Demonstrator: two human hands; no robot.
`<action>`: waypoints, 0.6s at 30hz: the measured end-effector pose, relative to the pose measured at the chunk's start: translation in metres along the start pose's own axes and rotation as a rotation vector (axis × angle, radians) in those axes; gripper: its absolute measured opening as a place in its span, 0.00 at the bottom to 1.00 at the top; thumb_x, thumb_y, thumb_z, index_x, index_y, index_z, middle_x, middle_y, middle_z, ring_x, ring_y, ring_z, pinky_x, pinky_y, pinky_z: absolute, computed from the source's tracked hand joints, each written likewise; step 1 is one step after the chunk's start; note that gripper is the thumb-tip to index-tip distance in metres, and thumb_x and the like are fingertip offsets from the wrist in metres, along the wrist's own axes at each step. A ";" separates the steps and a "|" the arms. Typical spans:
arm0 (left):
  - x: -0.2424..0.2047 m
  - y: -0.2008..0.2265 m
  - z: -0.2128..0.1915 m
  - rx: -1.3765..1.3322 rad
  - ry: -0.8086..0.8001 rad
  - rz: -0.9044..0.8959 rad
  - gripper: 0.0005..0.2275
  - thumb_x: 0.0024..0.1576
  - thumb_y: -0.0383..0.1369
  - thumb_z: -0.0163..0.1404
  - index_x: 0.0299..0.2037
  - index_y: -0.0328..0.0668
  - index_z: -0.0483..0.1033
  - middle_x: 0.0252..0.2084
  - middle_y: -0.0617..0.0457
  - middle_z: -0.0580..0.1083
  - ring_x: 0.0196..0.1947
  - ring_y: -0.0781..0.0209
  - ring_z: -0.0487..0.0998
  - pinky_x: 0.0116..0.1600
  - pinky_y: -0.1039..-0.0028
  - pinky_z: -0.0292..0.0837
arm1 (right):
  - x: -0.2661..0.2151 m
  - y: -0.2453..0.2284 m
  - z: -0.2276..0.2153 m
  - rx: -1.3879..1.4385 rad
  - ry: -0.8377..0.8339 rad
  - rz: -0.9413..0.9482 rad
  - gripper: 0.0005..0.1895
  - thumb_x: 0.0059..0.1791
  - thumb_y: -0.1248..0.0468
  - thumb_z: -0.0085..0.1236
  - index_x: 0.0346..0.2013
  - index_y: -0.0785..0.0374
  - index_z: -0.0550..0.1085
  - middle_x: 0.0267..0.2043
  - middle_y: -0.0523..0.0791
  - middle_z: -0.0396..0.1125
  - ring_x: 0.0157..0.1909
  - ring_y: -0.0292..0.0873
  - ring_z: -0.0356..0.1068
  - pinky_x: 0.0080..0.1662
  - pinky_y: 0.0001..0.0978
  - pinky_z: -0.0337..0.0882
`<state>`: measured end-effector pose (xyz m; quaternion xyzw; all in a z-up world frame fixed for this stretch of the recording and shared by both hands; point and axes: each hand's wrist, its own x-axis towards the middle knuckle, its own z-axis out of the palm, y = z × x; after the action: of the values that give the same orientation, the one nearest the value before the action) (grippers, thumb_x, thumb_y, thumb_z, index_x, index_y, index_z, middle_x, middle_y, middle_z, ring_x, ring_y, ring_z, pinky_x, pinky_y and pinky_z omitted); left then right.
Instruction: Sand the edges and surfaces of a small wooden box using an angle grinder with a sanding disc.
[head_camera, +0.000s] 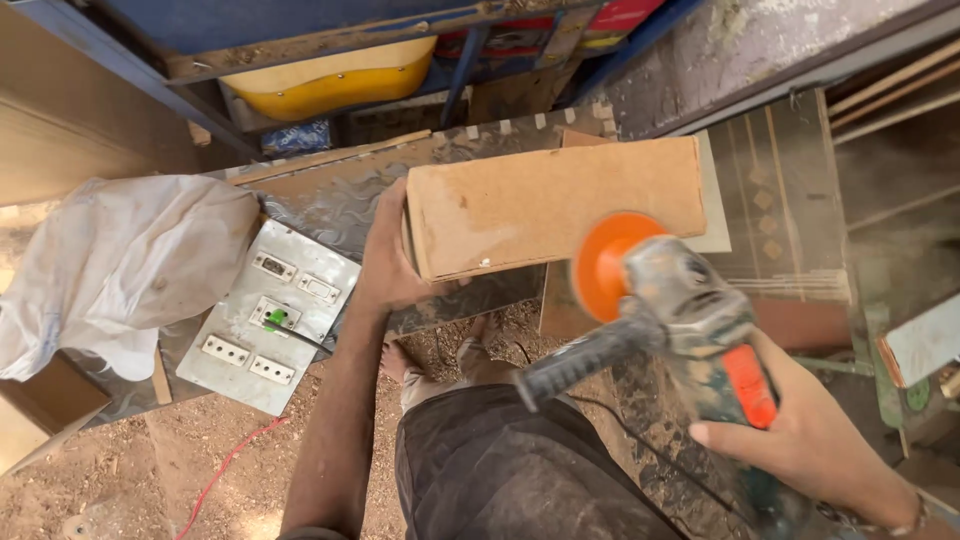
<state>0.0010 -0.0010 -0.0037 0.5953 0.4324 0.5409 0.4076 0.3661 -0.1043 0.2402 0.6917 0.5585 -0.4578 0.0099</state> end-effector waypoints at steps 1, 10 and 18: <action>0.001 -0.001 -0.001 -0.012 -0.001 0.012 0.51 0.36 0.47 0.72 0.70 0.35 0.59 0.64 0.44 0.67 0.66 0.50 0.68 0.72 0.61 0.64 | 0.000 0.014 -0.001 0.092 0.030 -0.097 0.48 0.38 0.57 0.74 0.68 0.66 0.63 0.55 0.50 0.68 0.54 0.44 0.72 0.54 0.38 0.70; -0.003 -0.010 0.000 0.070 0.010 0.053 0.50 0.36 0.49 0.69 0.70 0.37 0.60 0.66 0.42 0.67 0.68 0.45 0.68 0.73 0.58 0.62 | 0.016 -0.065 0.042 0.081 -0.238 -0.210 0.63 0.38 0.57 0.73 0.80 0.64 0.46 0.63 0.50 0.67 0.61 0.46 0.69 0.61 0.37 0.68; -0.001 -0.005 0.000 0.036 -0.004 0.005 0.50 0.36 0.49 0.69 0.69 0.37 0.61 0.65 0.42 0.68 0.68 0.46 0.69 0.72 0.59 0.64 | 0.012 -0.068 0.029 0.037 -0.163 -0.206 0.63 0.37 0.57 0.73 0.79 0.65 0.47 0.66 0.51 0.64 0.64 0.46 0.65 0.62 0.36 0.63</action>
<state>0.0002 -0.0006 -0.0093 0.6046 0.4399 0.5330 0.3960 0.2946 -0.0848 0.2492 0.5913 0.6154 -0.5212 -0.0047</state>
